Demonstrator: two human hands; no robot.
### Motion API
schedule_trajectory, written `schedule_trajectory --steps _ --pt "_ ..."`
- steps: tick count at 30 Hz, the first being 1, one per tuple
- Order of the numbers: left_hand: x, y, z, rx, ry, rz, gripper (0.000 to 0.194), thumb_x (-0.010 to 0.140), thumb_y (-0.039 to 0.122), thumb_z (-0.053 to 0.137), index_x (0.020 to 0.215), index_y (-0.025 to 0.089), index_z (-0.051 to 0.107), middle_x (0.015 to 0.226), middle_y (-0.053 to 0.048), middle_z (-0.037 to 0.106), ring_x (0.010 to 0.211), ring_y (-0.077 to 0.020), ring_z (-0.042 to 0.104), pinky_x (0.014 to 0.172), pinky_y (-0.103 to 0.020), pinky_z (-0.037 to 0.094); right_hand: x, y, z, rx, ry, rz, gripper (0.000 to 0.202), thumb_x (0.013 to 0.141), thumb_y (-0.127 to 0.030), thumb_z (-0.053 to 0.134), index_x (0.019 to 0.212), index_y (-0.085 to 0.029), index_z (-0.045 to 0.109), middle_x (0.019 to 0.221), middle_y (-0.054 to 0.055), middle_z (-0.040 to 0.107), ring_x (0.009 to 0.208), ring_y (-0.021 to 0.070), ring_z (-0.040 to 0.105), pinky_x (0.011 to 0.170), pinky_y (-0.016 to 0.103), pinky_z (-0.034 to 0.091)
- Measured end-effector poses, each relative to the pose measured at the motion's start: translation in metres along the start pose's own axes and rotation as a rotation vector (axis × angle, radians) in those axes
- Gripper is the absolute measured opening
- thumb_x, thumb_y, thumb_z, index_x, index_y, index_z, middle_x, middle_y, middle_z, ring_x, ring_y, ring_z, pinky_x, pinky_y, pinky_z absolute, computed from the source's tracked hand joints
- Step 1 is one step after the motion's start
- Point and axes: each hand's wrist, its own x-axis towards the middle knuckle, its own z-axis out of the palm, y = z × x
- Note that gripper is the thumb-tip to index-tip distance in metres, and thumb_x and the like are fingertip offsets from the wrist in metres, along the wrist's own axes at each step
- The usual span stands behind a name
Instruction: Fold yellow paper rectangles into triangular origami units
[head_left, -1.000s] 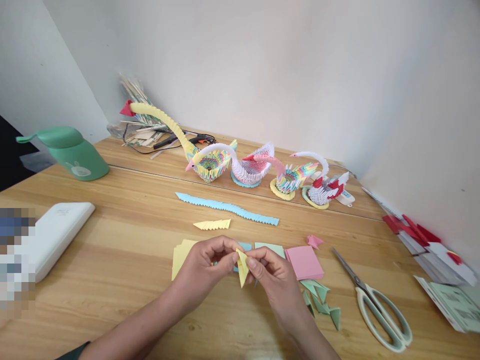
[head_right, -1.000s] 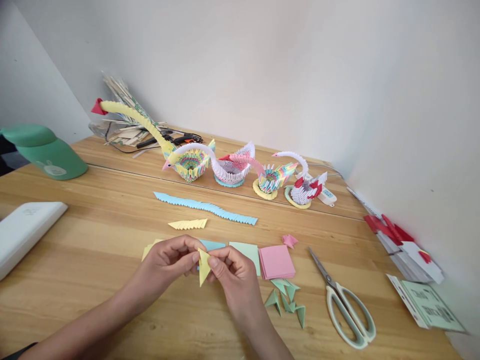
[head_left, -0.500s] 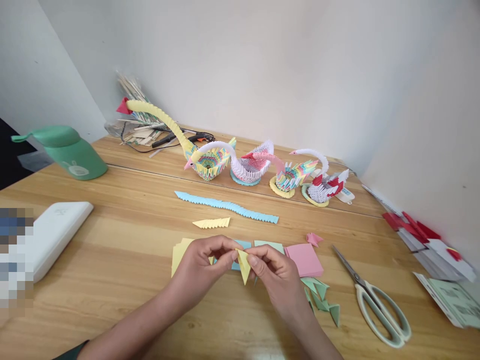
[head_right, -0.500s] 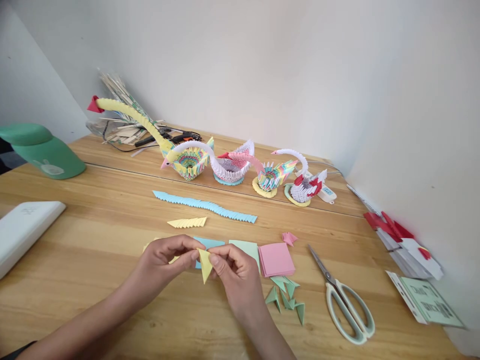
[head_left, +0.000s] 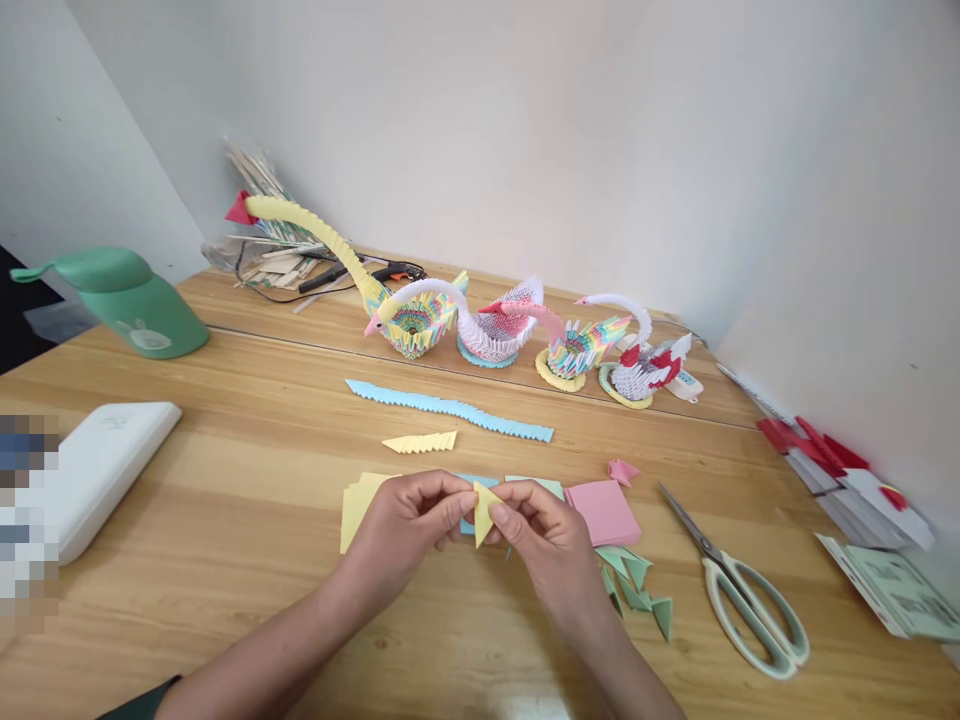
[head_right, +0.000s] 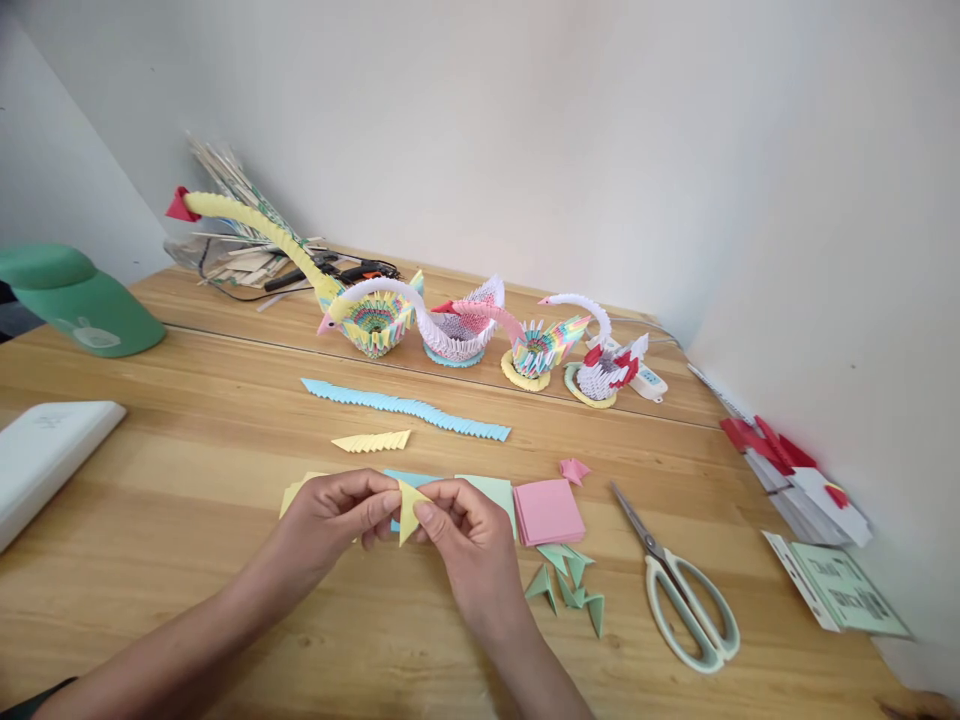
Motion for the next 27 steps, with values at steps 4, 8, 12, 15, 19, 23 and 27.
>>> schedule_trajectory --steps 4,8,12,15,19,23,27 --pt "-0.0035 0.0047 0.0017 0.126 -0.010 0.027 0.016 0.075 0.024 0.056 0.061 0.016 0.054 0.054 0.004 0.051 0.050 -0.0086 0.043 0.048 -0.018 0.034 -0.0013 -0.0012 0.0012 -0.029 -0.004 -0.006 0.016 0.077 -0.031 0.064 0.081 -0.017 0.069 0.063 0.000 0.063 0.059 0.0130 0.058 0.058 0.024 0.045" --pt "-0.0053 0.0062 0.0024 0.244 0.052 0.119 0.017 0.075 0.022 0.054 0.059 0.016 0.052 0.054 0.005 0.046 0.052 -0.0088 0.040 0.050 -0.019 0.032 -0.0029 -0.0021 0.0025 -0.048 -0.004 -0.012 0.014 0.077 -0.032 0.064 0.078 -0.018 0.069 0.063 -0.001 0.063 0.059 0.0131 0.058 0.059 0.024 0.045" --pt "-0.0005 0.0007 -0.0005 0.074 -0.062 0.021 0.021 0.078 0.033 0.054 0.065 0.016 0.057 0.056 0.003 0.051 0.052 -0.0095 0.044 0.050 -0.019 0.035 -0.0021 -0.0003 0.0023 -0.041 0.020 -0.015 0.015 0.077 -0.032 0.065 0.080 -0.018 0.068 0.064 0.000 0.063 0.060 0.0138 0.058 0.059 0.024 0.046" --pt "0.0011 -0.0002 -0.0011 0.035 -0.093 -0.018 0.019 0.077 0.030 0.054 0.064 0.016 0.054 0.055 0.004 0.050 0.049 -0.0087 0.043 0.048 -0.018 0.034 -0.0014 0.0021 0.0027 -0.031 0.006 -0.009 0.015 0.078 -0.032 0.064 0.080 -0.018 0.067 0.066 0.000 0.063 0.060 0.0139 0.058 0.059 0.024 0.046" --pt "-0.0020 0.0051 0.0010 0.209 -0.016 0.120 0.016 0.075 0.020 0.053 0.060 0.016 0.054 0.054 0.004 0.051 0.052 -0.0087 0.042 0.050 -0.018 0.032 -0.0019 0.0034 0.0033 -0.040 -0.015 -0.020 0.012 0.079 -0.031 0.063 0.080 -0.019 0.067 0.067 -0.001 0.064 0.061 0.0128 0.058 0.059 0.023 0.045" --pt "-0.0018 0.0063 0.0004 0.188 -0.065 0.107 0.015 0.078 0.024 0.054 0.067 0.016 0.061 0.059 0.003 0.056 0.055 -0.0096 0.046 0.053 -0.019 0.035 -0.0020 0.0013 0.0017 -0.060 0.015 -0.038 0.013 0.079 -0.031 0.063 0.079 -0.019 0.067 0.065 -0.001 0.062 0.061 0.0137 0.058 0.060 0.024 0.045" --pt "-0.0001 0.0034 -0.0010 0.106 -0.111 0.008 0.014 0.078 0.026 0.054 0.067 0.016 0.056 0.057 0.004 0.054 0.052 -0.0094 0.046 0.051 -0.019 0.036 -0.0018 0.0003 0.0006 -0.091 0.025 -0.047 0.014 0.080 -0.031 0.061 0.077 -0.018 0.065 0.065 -0.001 0.062 0.062 0.0142 0.057 0.061 0.024 0.045"
